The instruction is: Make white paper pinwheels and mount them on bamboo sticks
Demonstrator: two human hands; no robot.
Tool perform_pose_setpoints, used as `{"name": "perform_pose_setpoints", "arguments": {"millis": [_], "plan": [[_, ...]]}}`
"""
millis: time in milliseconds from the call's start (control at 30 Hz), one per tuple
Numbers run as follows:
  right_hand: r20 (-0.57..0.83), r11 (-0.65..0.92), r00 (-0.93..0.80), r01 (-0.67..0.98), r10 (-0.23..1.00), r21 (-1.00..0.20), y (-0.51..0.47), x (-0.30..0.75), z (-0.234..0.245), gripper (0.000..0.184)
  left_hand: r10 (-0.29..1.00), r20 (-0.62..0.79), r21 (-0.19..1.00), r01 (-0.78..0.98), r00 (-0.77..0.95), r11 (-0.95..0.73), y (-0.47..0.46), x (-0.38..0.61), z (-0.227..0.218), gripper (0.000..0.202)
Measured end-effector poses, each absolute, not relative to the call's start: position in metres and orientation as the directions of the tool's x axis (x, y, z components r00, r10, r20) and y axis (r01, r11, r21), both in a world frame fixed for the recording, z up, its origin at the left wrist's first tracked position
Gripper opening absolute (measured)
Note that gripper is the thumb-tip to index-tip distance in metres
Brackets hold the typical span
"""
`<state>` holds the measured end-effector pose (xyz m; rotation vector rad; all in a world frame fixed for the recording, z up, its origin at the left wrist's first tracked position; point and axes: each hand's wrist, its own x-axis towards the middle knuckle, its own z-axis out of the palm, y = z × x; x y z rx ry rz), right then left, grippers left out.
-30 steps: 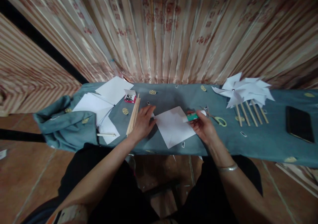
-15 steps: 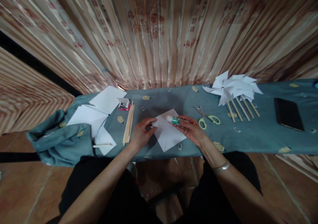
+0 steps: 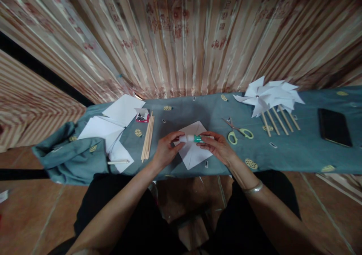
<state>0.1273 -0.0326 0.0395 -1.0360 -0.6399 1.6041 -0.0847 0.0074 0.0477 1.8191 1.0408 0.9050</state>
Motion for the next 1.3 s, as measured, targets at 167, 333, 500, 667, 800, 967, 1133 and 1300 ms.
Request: {"name": "perform_pose_setpoints", "arguments": {"millis": [167,333,500,667,800,967,1133,1300], "plan": [[-0.303,-0.289,-0.047,-0.467,0.952,-0.836,-0.033,0.126,0.040,0.036,0.885,0.203,0.879,0.319,0.419,-0.353,0.007,-0.087,0.048,0.028],[-0.307,-0.292,-0.040,-0.443,0.951,-0.848,-0.033,0.127,0.037,0.037,0.870,0.222,0.855,0.342,0.441,-0.391,0.006,-0.086,0.049,0.027],[-0.326,-0.310,-0.039,-0.435,0.944,-0.845,-0.033,0.128,0.038,0.039,0.841,0.246,0.822,0.356,0.482,-0.445,0.006,-0.087,0.053,0.026],[-0.322,-0.322,-0.072,-0.416,0.944,-0.851,-0.034,0.129,0.042,0.037,0.816,0.264,0.805,0.348,0.515,-0.480,0.003,-0.088,0.057,0.024],[-0.328,-0.338,-0.096,-0.406,0.940,-0.849,-0.034,0.129,0.043,0.037,0.801,0.273,0.803,0.333,0.533,-0.495,-0.001,-0.087,0.059,0.023],[-0.347,-0.354,-0.098,-0.424,0.933,-0.834,-0.036,0.123,0.042,0.040,0.807,0.257,0.805,0.344,0.532,-0.484,-0.004,-0.086,0.060,0.022],[-0.323,-0.352,-0.140,-0.410,0.936,-0.842,-0.039,0.117,0.041,0.038,0.801,0.260,0.813,0.326,0.539,-0.483,-0.004,-0.084,0.059,0.020],[-0.286,-0.318,-0.141,-0.361,0.948,-0.877,-0.040,0.116,0.041,0.037,0.827,0.215,0.828,0.352,0.519,-0.436,-0.005,-0.083,0.056,0.020]]}}
